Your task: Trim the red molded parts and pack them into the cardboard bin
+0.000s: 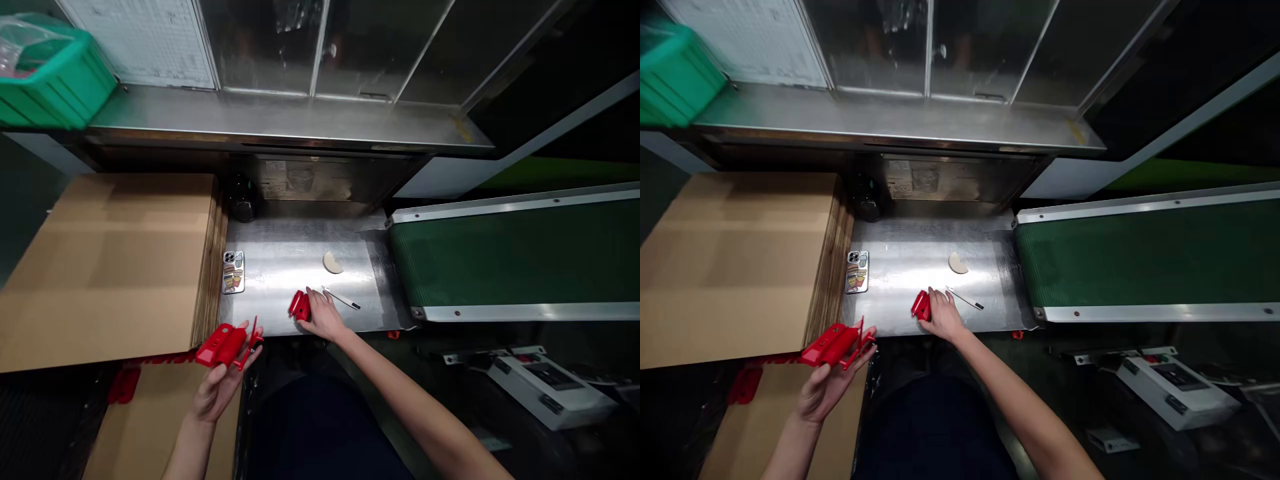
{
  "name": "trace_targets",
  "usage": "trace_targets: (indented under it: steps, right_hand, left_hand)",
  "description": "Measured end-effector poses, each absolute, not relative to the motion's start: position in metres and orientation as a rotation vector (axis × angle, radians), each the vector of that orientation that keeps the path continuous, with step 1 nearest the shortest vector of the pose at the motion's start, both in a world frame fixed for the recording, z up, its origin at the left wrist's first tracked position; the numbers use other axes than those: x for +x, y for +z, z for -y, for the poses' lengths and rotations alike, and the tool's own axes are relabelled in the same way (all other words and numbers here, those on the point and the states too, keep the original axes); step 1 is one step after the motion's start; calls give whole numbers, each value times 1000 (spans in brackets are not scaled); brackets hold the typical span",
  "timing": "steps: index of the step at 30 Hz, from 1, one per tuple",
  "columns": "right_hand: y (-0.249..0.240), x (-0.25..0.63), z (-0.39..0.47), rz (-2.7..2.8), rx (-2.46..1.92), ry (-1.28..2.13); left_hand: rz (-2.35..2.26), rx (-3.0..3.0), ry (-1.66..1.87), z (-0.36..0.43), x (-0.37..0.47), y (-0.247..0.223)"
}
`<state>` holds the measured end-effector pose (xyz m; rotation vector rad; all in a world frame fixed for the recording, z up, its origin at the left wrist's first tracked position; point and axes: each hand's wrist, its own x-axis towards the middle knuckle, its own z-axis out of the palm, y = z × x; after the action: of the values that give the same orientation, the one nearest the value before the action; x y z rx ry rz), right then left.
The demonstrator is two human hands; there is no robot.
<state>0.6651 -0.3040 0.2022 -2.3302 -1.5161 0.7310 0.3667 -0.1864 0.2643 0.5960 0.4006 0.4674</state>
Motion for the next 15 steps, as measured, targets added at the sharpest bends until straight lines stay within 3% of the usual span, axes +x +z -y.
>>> trace_targets:
  steps: [3,6,11,15]
  right_hand:
    - [195,668,286,1434,-2364,702]
    - [223,656,283,1299,-2336,713]
    - [282,603,289,892,-1553,1303]
    - [301,578,290,850,-1562,1118]
  left_hand:
    - [-431,511,478,195,381,253]
    - [-511,439,491,202,394,250]
    - [-660,384,525,212,412,260]
    - [-672,514,552,226,426,272]
